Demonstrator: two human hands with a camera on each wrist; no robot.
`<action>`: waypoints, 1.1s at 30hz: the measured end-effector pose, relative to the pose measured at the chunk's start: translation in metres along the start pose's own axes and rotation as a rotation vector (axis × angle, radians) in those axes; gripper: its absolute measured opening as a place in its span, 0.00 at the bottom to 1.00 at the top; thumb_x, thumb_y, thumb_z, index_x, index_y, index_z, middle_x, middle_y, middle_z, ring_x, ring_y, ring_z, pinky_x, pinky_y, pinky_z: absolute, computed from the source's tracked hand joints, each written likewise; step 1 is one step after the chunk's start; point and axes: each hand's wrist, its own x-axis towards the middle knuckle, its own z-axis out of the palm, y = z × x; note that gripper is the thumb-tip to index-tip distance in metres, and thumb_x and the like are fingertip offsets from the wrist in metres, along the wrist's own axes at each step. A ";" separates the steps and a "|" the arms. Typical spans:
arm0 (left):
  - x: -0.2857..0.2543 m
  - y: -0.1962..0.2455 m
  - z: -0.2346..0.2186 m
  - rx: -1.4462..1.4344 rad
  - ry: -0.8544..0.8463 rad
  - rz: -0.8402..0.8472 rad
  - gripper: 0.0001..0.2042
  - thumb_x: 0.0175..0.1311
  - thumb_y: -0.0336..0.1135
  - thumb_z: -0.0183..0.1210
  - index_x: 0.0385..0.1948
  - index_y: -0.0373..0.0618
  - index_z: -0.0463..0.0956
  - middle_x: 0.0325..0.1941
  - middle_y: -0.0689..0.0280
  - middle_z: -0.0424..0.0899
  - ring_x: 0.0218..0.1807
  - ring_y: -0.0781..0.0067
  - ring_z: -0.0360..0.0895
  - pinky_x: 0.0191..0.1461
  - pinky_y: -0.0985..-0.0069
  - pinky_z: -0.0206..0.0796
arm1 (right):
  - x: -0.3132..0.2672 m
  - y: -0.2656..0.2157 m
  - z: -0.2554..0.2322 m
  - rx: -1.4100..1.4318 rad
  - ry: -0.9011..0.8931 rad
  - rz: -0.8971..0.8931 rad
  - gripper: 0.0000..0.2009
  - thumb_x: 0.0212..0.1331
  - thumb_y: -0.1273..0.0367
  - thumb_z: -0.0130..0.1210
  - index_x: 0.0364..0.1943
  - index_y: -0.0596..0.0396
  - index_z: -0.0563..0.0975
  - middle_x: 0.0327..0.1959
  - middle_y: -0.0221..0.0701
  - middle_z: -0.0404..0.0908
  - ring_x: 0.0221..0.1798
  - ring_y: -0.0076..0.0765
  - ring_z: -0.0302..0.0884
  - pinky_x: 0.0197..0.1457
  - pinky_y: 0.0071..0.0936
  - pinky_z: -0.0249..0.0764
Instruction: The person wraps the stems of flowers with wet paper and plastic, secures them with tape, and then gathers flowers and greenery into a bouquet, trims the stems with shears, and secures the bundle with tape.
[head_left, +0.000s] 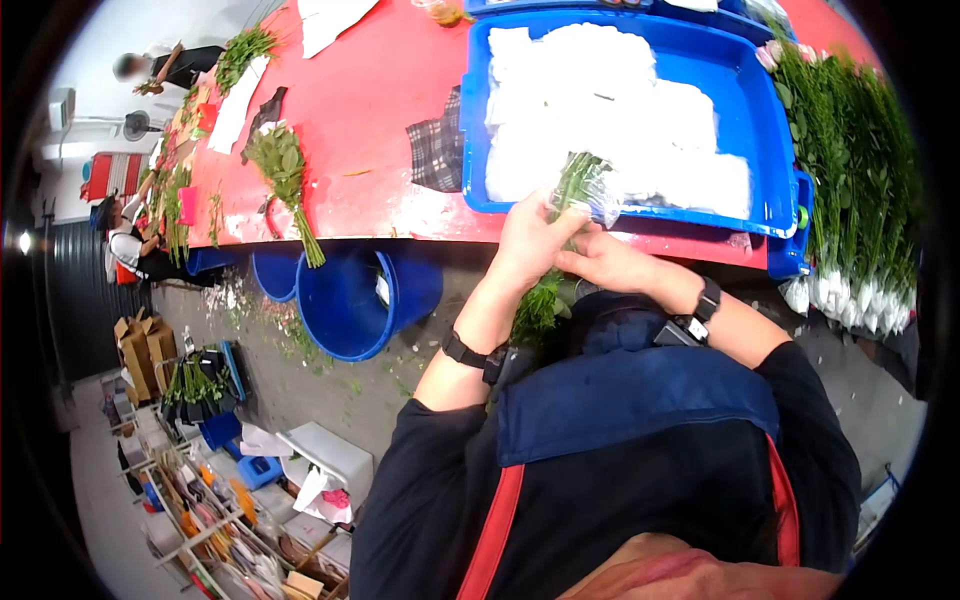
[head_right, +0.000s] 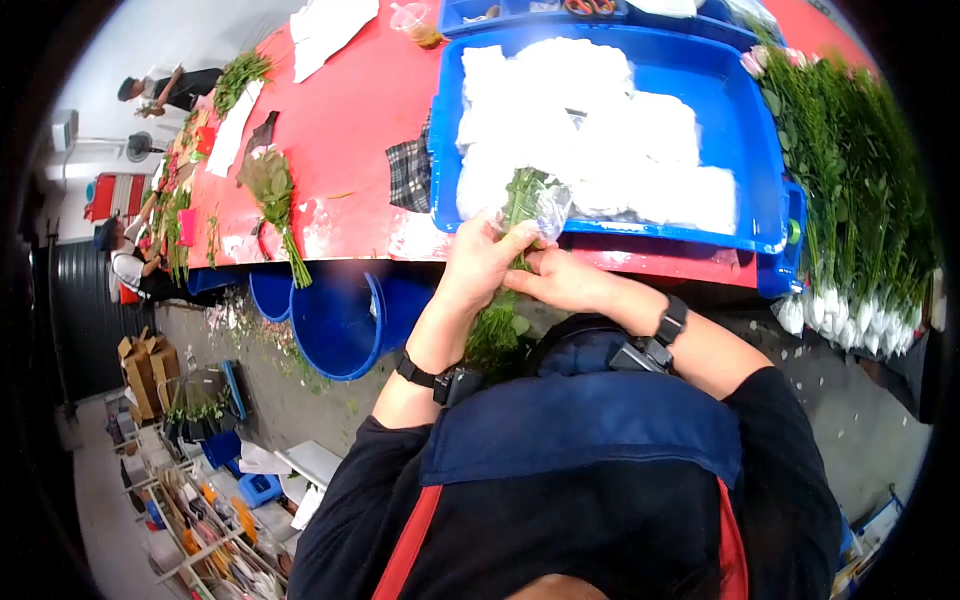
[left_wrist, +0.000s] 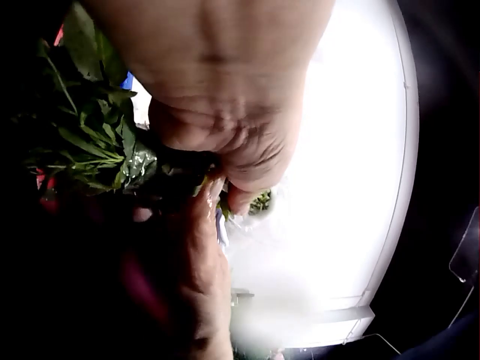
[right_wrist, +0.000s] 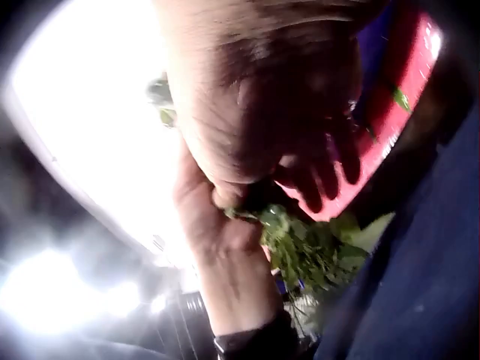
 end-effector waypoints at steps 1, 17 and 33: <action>-0.002 0.001 0.005 0.024 0.025 -0.024 0.09 0.63 0.29 0.58 0.40 0.34 0.74 0.33 0.62 0.82 0.32 0.77 0.79 0.34 0.77 0.73 | -0.013 -0.018 -0.020 -0.126 -0.104 0.024 0.21 0.61 0.55 0.57 0.44 0.62 0.78 0.40 0.32 0.82 0.37 0.25 0.77 0.41 0.27 0.73; 0.004 -0.032 0.128 0.403 -0.088 -0.187 0.17 0.61 0.44 0.62 0.44 0.41 0.78 0.23 0.68 0.79 0.27 0.81 0.76 0.29 0.79 0.68 | -0.126 -0.015 -0.053 -0.434 0.406 0.205 0.08 0.54 0.72 0.48 0.33 0.60 0.76 0.34 0.49 0.80 0.37 0.56 0.79 0.38 0.47 0.74; 0.016 -0.156 0.343 1.260 -0.404 -0.062 0.15 0.51 0.44 0.55 0.29 0.39 0.78 0.31 0.46 0.81 0.39 0.45 0.79 0.44 0.56 0.70 | -0.336 0.131 -0.225 0.003 0.792 0.460 0.11 0.51 0.62 0.63 0.28 0.56 0.83 0.25 0.30 0.84 0.28 0.26 0.78 0.35 0.27 0.73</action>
